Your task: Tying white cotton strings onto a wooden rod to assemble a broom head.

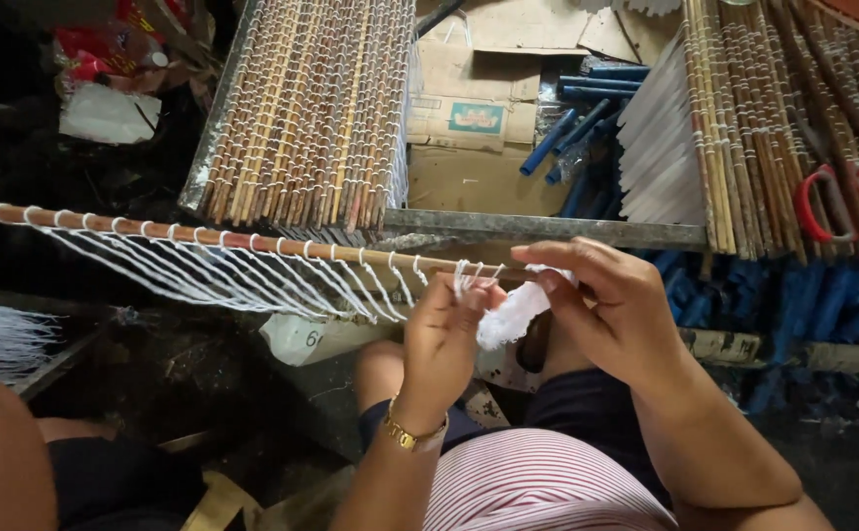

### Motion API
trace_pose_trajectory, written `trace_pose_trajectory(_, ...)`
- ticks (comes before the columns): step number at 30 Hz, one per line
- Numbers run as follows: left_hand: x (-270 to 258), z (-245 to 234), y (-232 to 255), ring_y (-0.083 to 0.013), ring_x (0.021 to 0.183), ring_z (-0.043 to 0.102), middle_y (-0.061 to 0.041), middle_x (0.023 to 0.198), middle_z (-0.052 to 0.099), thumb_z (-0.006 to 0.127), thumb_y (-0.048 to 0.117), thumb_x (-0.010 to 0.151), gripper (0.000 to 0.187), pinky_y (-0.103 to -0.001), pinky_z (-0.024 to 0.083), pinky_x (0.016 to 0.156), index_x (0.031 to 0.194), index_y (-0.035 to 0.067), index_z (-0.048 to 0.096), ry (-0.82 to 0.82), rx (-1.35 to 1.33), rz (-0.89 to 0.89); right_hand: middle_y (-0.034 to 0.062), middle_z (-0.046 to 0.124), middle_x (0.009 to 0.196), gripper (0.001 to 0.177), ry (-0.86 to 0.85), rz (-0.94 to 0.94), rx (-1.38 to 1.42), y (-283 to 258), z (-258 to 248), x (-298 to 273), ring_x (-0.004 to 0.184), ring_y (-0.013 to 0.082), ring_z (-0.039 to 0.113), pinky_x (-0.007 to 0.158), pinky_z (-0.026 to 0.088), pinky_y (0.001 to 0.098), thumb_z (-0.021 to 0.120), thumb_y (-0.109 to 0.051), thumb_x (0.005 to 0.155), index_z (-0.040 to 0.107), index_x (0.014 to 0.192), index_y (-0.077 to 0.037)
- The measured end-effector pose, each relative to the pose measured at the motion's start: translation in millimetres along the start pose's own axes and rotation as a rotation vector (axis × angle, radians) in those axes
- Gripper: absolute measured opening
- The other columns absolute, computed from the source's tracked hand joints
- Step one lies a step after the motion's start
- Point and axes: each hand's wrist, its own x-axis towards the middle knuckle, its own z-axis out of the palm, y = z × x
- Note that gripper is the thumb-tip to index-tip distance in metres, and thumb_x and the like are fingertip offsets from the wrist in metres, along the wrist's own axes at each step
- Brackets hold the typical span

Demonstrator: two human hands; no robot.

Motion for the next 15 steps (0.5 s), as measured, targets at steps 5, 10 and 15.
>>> trace_pose_trajectory(5,-3.3,4.8,-1.9,-0.012,0.081,0.064,-0.012,0.086,0.072,0.058,0.014,0.105,0.028,-0.027,0.054,0.082,0.126,-0.004,0.062,0.013,-0.134,0.004,0.0054,0.057,0.064,0.016,-0.037,-0.014,-0.028,-4.2,3.9,-0.5,0.046,0.0186,0.046,0.048,0.046,0.0284,0.069,-0.005,0.091,0.076,0.105,-0.009)
trace_pose_trajectory(10,-9.2,2.7,2.9,-0.014,0.07,0.06,-0.012,0.07,0.068,0.057,0.011,0.103,0.022,-0.026,0.052,0.071,0.111,-0.006,0.069,0.08,-0.048,0.106,0.0079,0.051,0.058,0.018,-0.057,-0.018,-0.059,-2.5,-6.4,-6.6,0.042,0.0209,0.049,0.045,0.045,0.0307,0.073,-0.003,0.085,0.072,0.102,-0.008)
trace_pose_trajectory(15,-18.0,-13.1,1.8,-0.0112,0.071,0.053,-0.005,0.076,0.054,0.05,0.015,0.107,0.021,-0.026,0.047,0.071,0.113,-0.002,0.062,0.183,-0.151,0.057,0.0025,0.068,0.096,0.015,-0.086,0.236,-0.375,30.5,-66.5,-53.9,0.072,0.0147,0.071,0.069,0.052,0.0286,0.068,-0.015,0.086,0.066,0.101,-0.015)
